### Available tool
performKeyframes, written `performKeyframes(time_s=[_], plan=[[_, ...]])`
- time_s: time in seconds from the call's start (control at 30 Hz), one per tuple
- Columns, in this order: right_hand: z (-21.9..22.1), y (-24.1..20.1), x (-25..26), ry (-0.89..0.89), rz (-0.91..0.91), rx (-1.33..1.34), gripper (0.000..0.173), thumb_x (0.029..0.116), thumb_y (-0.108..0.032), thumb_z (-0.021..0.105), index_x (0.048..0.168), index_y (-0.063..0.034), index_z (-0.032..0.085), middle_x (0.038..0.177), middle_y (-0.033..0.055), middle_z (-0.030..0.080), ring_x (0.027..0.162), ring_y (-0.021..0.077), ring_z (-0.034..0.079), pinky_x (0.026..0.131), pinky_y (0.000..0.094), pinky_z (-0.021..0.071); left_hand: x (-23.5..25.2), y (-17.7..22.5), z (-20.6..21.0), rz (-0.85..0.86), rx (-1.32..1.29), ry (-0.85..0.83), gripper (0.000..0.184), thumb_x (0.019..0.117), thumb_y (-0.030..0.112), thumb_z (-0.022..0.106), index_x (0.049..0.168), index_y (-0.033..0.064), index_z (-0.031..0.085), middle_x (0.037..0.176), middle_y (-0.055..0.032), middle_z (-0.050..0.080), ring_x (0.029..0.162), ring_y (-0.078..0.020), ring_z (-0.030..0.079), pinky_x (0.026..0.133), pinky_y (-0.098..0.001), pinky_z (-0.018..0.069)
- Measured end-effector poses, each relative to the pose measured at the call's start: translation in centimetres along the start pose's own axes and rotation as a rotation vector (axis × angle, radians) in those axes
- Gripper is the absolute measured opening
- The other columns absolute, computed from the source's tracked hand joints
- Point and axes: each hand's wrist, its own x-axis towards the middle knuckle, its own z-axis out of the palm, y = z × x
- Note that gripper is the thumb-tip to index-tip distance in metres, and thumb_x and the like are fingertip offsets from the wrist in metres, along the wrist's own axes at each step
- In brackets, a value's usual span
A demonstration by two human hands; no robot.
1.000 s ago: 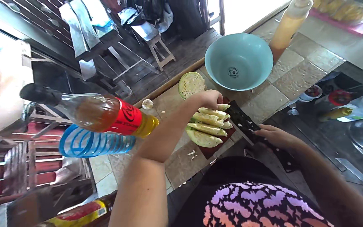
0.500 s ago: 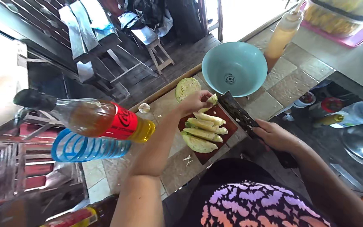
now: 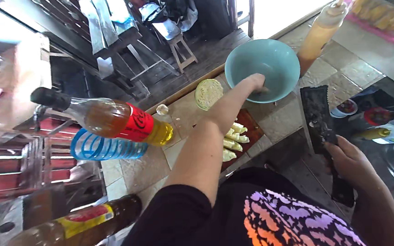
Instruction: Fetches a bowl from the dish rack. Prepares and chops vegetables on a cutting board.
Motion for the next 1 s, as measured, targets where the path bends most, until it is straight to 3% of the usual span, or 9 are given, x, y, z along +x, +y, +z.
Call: performKeyframes(time_s=[0.1, 0.23, 0.3, 0.37, 0.5, 0.6, 0.77, 0.87, 1.0], plan=[[0.5, -0.1, -0.5, -0.016, -0.036, -0.040, 0.039, 0.1089, -0.022, 0.038, 0.139, 0.0003, 0.050, 0.078, 0.0021, 0.057, 0.052, 0.0048, 0.054, 0.049, 0.0250, 0.0504, -1.9, -1.7, 0.2, 0.056, -0.078, 0.095, 0.052, 0.0974, 0.026, 0.069, 0.140, -0.0006, 0.056, 0.142, -0.0266, 0.054, 0.136, -0.0415, 0.051, 0.112, -0.0580, 0.0417], [1.4, 0.4, 0.1, -0.184, -0.160, -0.167, 0.039, 0.1076, -0.023, 0.038, 0.134, 0.0023, 0.054, 0.076, 0.0067, 0.057, 0.055, 0.0102, 0.054, 0.052, 0.0317, 0.0493, -14.7, -4.9, -0.3, 0.287, -0.337, 0.237, 0.072, 0.0957, 0.027, 0.072, 0.154, 0.0000, 0.041, 0.147, -0.0253, 0.052, 0.140, -0.0389, 0.048, 0.117, -0.0530, 0.0370], [2.1, 0.9, 0.7, -0.273, -0.198, -0.223, 0.038, 0.1068, -0.026, 0.037, 0.126, -0.0005, 0.057, 0.073, 0.0060, 0.057, 0.054, 0.0123, 0.055, 0.051, 0.0342, 0.0496, -22.6, -5.8, 1.2, 0.243, -0.400, 0.166, 0.098, 0.0795, 0.030, 0.087, 0.160, 0.0081, 0.034, 0.157, -0.0213, 0.043, 0.144, -0.0377, 0.042, 0.116, -0.0565, 0.0379], [3.0, 0.9, 1.3, -0.348, -0.199, -0.255, 0.037, 0.1073, -0.028, 0.036, 0.123, -0.0022, 0.057, 0.074, 0.0071, 0.058, 0.056, 0.0153, 0.058, 0.052, 0.0373, 0.0507, -27.9, -4.9, 3.7, 0.037, -0.338, 0.133, 0.126, 0.0609, 0.025, 0.100, 0.164, 0.0169, 0.027, 0.165, -0.0211, 0.027, 0.144, -0.0460, 0.039, 0.109, -0.0671, 0.0401], [4.8, -0.7, 1.5, -0.450, -0.151, -0.372, 0.035, 0.1101, -0.026, 0.034, 0.125, -0.0022, 0.055, 0.078, 0.0106, 0.059, 0.061, 0.0203, 0.061, 0.059, 0.0422, 0.0532, -28.0, -3.2, 8.9, -0.031, 0.048, 0.080, 0.142, 0.0559, 0.032, 0.102, 0.167, 0.0221, 0.014, 0.171, -0.0231, -0.003, 0.157, -0.0460, -0.001, 0.123, -0.0676, 0.0026], [6.1, -2.7, 1.1, -0.473, -0.130, -0.542, 0.036, 0.1108, -0.026, 0.033, 0.128, -0.0021, 0.053, 0.090, 0.0200, 0.063, 0.081, 0.0358, 0.066, 0.073, 0.0565, 0.0514, -25.7, -3.8, 10.3, 0.074, 0.112, 0.037, 0.144, 0.0550, 0.032, 0.102, 0.167, 0.0238, 0.011, 0.171, -0.0243, -0.008, 0.157, -0.0463, -0.008, 0.121, -0.0704, -0.0047], [8.6, -6.0, -0.5, -0.431, -0.085, -0.726, 0.036, 0.1114, -0.025, 0.031, 0.128, -0.0001, 0.052, 0.108, 0.0266, 0.066, 0.109, 0.0439, 0.066, 0.088, 0.0610, 0.0497, -24.3, -4.9, 9.7, 0.146, 0.088, -0.045, 0.140, 0.0599, 0.048, 0.098, 0.167, 0.0311, 0.009, 0.168, -0.0280, 0.011, 0.157, -0.0464, 0.005, 0.122, -0.0696, -0.0015], [10.3, -7.8, -1.2, -0.418, -0.051, -0.743, 0.036, 0.1121, -0.023, 0.033, 0.133, -0.0004, 0.052, 0.113, 0.0251, 0.067, 0.113, 0.0412, 0.066, 0.093, 0.0580, 0.0506, -24.8, -4.7, 10.8, 0.101, -0.028, 0.060, 0.134, 0.0604, 0.048, 0.097, 0.166, 0.0308, 0.016, 0.162, -0.0295, 0.026, 0.151, -0.0478, 0.027, 0.124, -0.0631, 0.0176], [12.1, -8.9, -0.2, -0.400, -0.084, -0.758, 0.030, 0.1118, -0.022, 0.037, 0.129, -0.0025, 0.051, 0.105, 0.0224, 0.069, 0.106, 0.0406, 0.069, 0.088, 0.0559, 0.0529, -25.8, -1.4, 12.3, -0.148, -0.104, 0.225, 0.124, 0.0659, 0.056, 0.091, 0.165, 0.0227, 0.023, 0.160, -0.0301, 0.028, 0.142, -0.0492, 0.037, 0.111, -0.0613, 0.0378]])
